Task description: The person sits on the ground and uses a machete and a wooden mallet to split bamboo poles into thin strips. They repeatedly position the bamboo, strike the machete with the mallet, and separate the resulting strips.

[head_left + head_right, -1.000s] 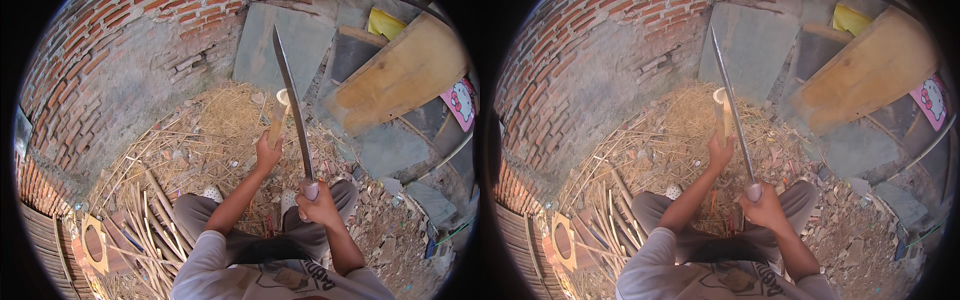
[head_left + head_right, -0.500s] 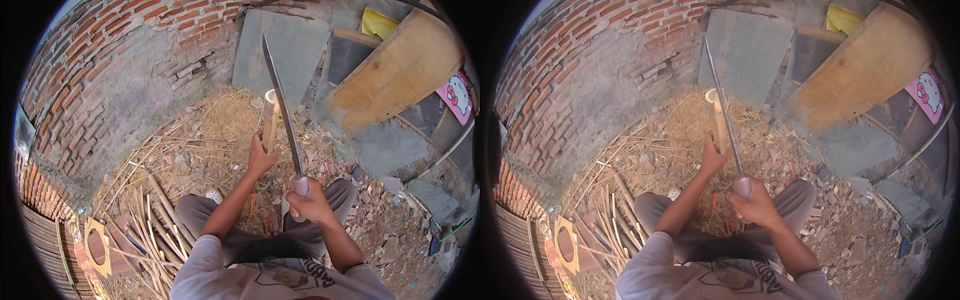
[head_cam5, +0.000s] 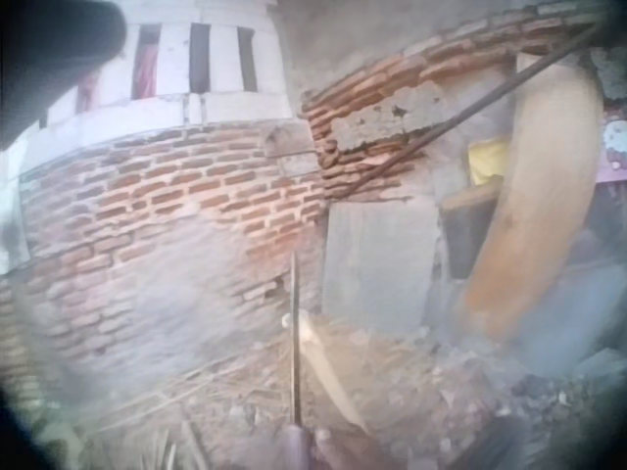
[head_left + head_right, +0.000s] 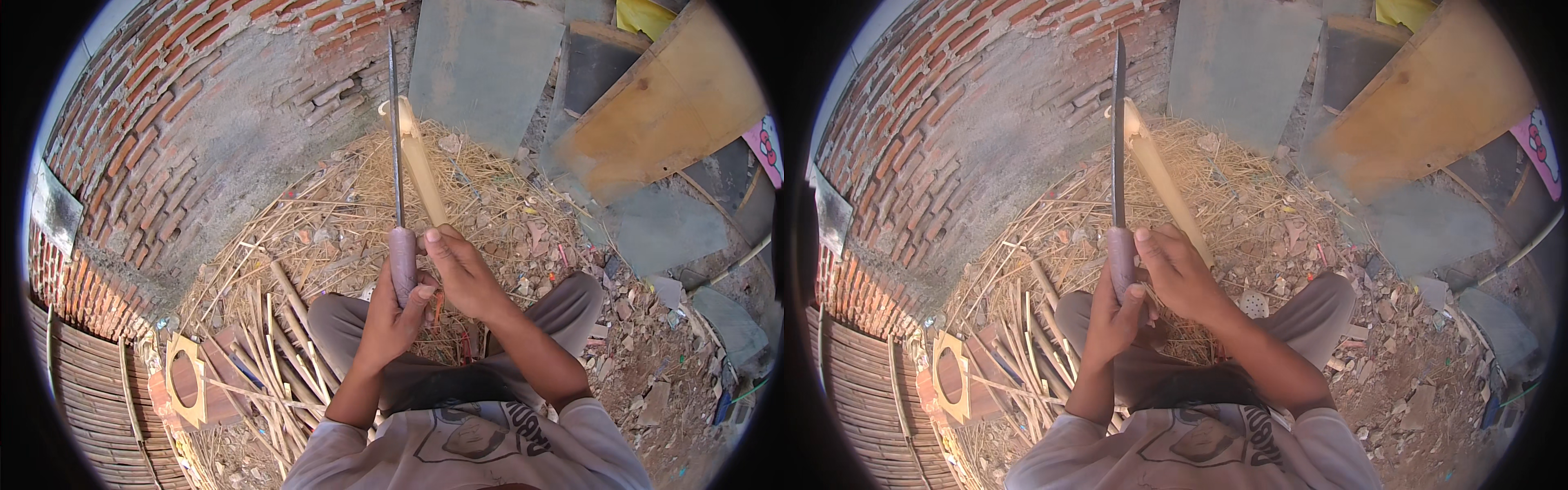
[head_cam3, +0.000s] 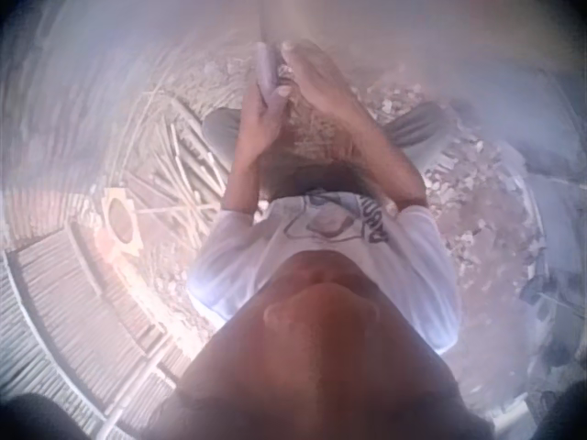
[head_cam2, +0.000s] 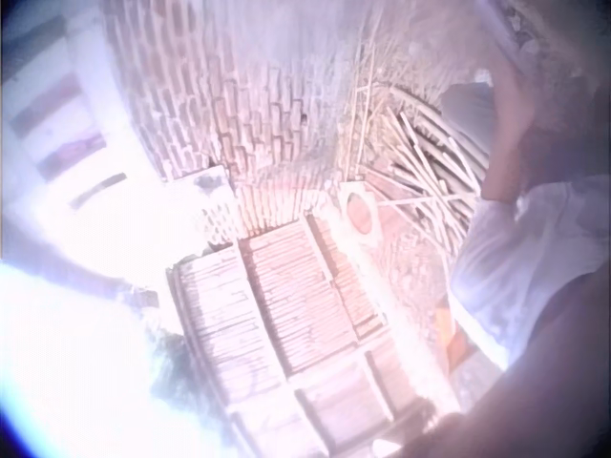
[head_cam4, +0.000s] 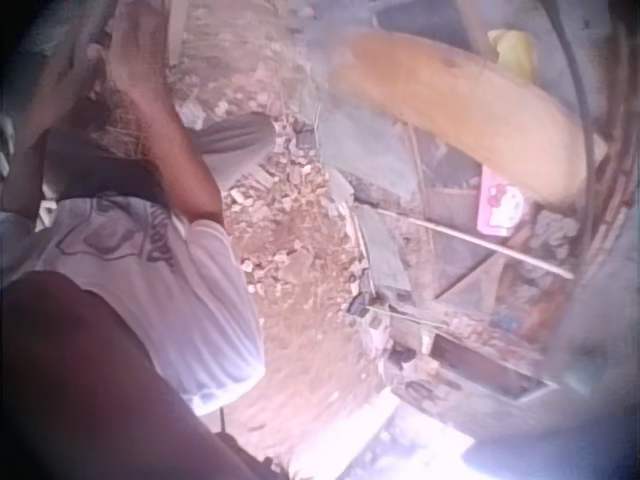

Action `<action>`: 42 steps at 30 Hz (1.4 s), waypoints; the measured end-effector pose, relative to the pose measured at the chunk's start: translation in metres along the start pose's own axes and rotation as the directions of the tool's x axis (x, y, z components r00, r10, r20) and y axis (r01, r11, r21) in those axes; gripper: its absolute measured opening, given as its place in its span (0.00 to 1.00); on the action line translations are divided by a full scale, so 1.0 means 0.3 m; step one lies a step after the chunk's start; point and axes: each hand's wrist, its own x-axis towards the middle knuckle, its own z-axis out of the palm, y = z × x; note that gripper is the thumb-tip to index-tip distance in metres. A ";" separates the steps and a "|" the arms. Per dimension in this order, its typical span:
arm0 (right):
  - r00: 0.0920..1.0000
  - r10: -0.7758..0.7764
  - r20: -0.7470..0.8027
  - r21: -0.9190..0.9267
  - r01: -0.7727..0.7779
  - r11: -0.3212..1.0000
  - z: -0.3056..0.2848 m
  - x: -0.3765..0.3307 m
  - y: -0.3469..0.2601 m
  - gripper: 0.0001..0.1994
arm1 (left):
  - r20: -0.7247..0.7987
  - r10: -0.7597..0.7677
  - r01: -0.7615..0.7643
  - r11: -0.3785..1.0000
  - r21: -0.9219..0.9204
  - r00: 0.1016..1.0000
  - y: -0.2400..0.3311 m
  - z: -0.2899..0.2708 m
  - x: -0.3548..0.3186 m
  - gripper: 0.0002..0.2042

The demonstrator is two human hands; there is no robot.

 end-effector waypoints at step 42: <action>0.753 0.275 -0.598 -0.317 -0.538 0.781 -0.867 -0.348 0.209 0.21 | 0.019 -0.274 0.269 0.954 0.133 0.962 0.264 -0.287 0.144 0.18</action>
